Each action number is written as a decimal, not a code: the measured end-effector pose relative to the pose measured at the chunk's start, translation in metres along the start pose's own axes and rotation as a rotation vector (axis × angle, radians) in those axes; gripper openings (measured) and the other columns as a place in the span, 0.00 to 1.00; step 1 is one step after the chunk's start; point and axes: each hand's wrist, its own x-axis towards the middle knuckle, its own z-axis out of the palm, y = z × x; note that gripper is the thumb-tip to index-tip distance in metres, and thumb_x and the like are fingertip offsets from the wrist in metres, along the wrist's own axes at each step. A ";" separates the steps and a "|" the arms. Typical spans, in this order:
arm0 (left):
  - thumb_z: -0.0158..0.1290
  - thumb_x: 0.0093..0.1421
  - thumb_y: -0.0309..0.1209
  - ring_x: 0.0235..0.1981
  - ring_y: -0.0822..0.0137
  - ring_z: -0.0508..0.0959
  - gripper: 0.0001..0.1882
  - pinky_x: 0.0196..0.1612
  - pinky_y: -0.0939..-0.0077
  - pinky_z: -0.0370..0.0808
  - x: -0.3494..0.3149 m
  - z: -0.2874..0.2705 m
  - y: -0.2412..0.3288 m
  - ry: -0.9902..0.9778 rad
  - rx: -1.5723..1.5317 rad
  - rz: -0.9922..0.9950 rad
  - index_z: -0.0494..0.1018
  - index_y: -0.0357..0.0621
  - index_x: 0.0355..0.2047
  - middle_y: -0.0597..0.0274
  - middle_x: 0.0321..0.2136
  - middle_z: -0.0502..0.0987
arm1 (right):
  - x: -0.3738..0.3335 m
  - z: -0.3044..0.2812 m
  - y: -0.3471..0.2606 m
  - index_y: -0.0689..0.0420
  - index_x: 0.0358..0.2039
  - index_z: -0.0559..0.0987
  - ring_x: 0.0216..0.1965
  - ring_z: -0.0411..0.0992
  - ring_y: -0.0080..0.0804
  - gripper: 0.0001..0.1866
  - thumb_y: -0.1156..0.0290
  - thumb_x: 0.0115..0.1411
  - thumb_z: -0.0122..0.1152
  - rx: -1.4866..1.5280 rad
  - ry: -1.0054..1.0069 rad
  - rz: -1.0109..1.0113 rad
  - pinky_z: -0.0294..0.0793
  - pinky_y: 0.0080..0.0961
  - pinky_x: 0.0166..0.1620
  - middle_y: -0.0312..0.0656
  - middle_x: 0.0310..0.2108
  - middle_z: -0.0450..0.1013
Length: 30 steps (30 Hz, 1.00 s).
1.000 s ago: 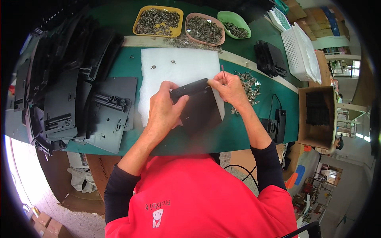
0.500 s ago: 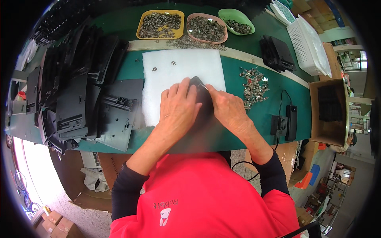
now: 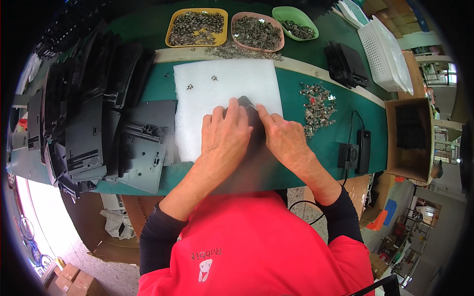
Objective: The person uses a small screwdriver to remove screws from the back of a black electronic device. They place the removed screws on a white foam pad and set the device aside before picking up another one to repeat the process.
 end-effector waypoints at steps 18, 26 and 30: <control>0.61 0.52 0.32 0.43 0.53 0.71 0.25 0.43 0.61 0.70 0.000 0.006 0.004 0.033 -0.026 -0.022 0.72 0.35 0.49 0.52 0.53 0.68 | 0.008 -0.003 0.003 0.65 0.58 0.67 0.23 0.77 0.42 0.29 0.75 0.53 0.57 -0.037 -0.046 -0.094 0.78 0.33 0.27 0.48 0.26 0.75; 0.60 0.52 0.32 0.43 0.52 0.71 0.25 0.43 0.61 0.70 -0.002 0.006 0.002 0.037 -0.052 -0.012 0.72 0.34 0.49 0.52 0.53 0.68 | 0.011 -0.006 0.000 0.65 0.57 0.68 0.23 0.77 0.42 0.28 0.75 0.54 0.56 -0.051 -0.053 -0.110 0.78 0.33 0.27 0.48 0.25 0.75; 0.59 0.52 0.32 0.39 0.53 0.70 0.19 0.39 0.61 0.68 -0.002 0.014 0.000 0.141 -0.053 0.029 0.72 0.36 0.42 0.52 0.47 0.69 | 0.022 -0.019 -0.013 0.66 0.52 0.70 0.22 0.77 0.44 0.23 0.74 0.55 0.56 -0.162 -0.091 -0.156 0.78 0.34 0.27 0.48 0.23 0.76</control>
